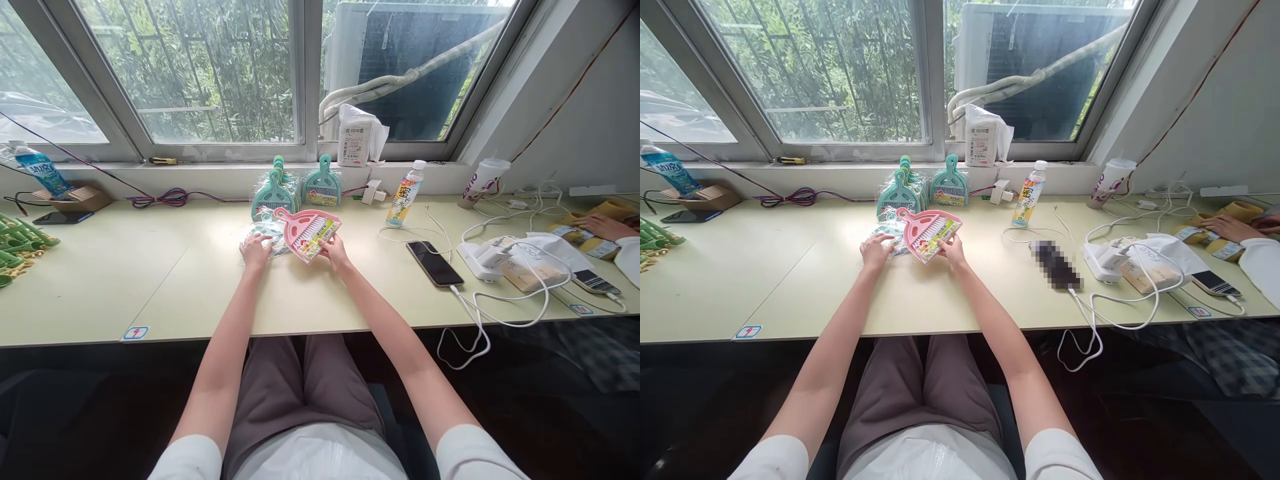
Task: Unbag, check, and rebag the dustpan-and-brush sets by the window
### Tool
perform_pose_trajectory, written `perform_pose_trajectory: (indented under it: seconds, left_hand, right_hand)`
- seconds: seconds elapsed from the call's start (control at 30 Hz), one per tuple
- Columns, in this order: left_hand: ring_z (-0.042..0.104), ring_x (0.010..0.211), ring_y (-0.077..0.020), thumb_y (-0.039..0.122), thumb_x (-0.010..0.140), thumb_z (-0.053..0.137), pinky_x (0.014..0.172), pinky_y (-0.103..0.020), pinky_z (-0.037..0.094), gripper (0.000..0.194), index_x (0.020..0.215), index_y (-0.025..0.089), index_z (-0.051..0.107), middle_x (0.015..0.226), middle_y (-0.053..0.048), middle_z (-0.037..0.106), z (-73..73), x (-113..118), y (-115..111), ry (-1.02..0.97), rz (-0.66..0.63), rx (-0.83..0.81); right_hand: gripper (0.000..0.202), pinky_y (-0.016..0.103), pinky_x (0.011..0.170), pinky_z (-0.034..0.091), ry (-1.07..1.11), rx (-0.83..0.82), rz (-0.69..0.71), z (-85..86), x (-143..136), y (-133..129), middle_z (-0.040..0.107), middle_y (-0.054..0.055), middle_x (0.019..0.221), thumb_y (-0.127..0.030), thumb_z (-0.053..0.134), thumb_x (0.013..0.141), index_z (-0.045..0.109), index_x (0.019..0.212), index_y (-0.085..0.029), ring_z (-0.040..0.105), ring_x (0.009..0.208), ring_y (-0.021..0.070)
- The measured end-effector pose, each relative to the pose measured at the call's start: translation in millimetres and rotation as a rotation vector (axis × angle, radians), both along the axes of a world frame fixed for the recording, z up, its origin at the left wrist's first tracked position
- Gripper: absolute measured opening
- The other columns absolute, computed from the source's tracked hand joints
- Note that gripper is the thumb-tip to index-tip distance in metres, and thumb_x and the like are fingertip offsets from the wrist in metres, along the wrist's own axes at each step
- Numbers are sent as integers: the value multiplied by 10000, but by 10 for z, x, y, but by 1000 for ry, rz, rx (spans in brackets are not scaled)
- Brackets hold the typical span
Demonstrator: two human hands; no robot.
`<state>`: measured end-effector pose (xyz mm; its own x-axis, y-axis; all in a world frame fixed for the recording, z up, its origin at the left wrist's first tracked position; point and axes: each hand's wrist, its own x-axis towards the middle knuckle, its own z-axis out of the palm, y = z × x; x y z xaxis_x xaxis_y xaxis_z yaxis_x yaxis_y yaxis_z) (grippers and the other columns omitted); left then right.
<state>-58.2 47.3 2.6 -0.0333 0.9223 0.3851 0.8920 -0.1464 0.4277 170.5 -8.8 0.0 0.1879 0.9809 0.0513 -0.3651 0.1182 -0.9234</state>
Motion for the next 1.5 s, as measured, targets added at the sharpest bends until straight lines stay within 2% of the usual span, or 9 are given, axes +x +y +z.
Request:
perform_pose_trajectory:
  seconds: [0.13, 0.33, 0.5, 0.67, 0.77, 0.9, 1.23, 1.37, 1.5]
  left_hand:
    - [571, 1121, -247, 143, 839, 487, 1033, -410, 366, 413, 1204, 271, 631, 1228, -59, 631, -1, 1, 6, 3, -29, 41]
    - [607, 1045, -258, 151, 874, 403, 898, -377, 452, 418, 1229, 237, 607, 1131, -93, 675, 37, -9, -27, -110, 87, 89]
    - [602, 1019, -280, 175, 882, 391, 890, -421, 448, 343, 1110, 204, 645, 1074, -130, 679, 36, -64, 14, -267, 160, 176]
    - [563, 1074, -272, 199, 894, 403, 1005, -465, 366, 274, 1033, 208, 639, 1054, -113, 676, 65, -82, 7, -328, 224, 286]
    - [549, 1087, -264, 221, 923, 372, 1044, -486, 319, 274, 1027, 208, 624, 1073, -115, 664, 94, -68, -12, -349, 241, 286]
    - [530, 1100, -261, 220, 934, 353, 1076, -491, 276, 287, 1042, 210, 619, 1071, -118, 651, 105, -24, -31, -319, 165, 284]
    - [522, 1121, -227, 235, 947, 339, 1160, -480, 140, 318, 1085, 225, 626, 1072, -76, 659, 111, 107, -111, -225, -33, 393]
    - [523, 1147, -206, 189, 922, 364, 1184, -472, 95, 315, 1075, 254, 631, 1091, -40, 664, 143, 191, -185, -165, -141, 395]
    - [496, 1207, -190, 57, 841, 350, 1192, -489, 65, 417, 1066, 264, 634, 1147, -19, 649, 175, 202, -220, -160, -154, 410]
  right_hand:
    - [281, 404, 790, 605, -40, -15, 77, 15, -38, -25, 697, 39, 939, -138, 652, 768, 512, 1002, -211, 700, 805, 179]
    - [352, 423, 788, 603, -75, -6, 160, 25, -60, -46, 713, 41, 945, -180, 715, 722, 522, 1014, -211, 703, 841, 198]
    - [372, 440, 788, 599, -88, 7, 240, 64, -26, -65, 722, 48, 919, -213, 750, 691, 540, 997, -207, 708, 820, 211]
    - [397, 432, 760, 603, -114, 3, 293, 124, 21, -92, 729, 60, 924, -215, 761, 674, 556, 1013, -199, 708, 815, 221]
    - [411, 424, 745, 606, -126, 13, 324, 144, 42, -107, 728, 68, 942, -225, 760, 676, 562, 1035, -193, 709, 803, 223]
    - [395, 425, 744, 607, -112, 19, 302, 135, 40, -103, 727, 57, 921, -201, 748, 682, 563, 1032, -193, 708, 790, 216]
    - [325, 402, 783, 604, -13, -88, 45, -20, -3, -6, 710, 40, 930, -112, 696, 711, 537, 978, -205, 705, 798, 187]
    - [348, 390, 778, 604, -9, -64, 114, -26, -87, -47, 713, 40, 925, -155, 735, 694, 536, 974, -211, 706, 827, 195]
    - [388, 408, 754, 607, -57, 4, 196, 15, -132, -96, 722, 32, 882, -212, 752, 687, 533, 1009, -215, 707, 789, 200]
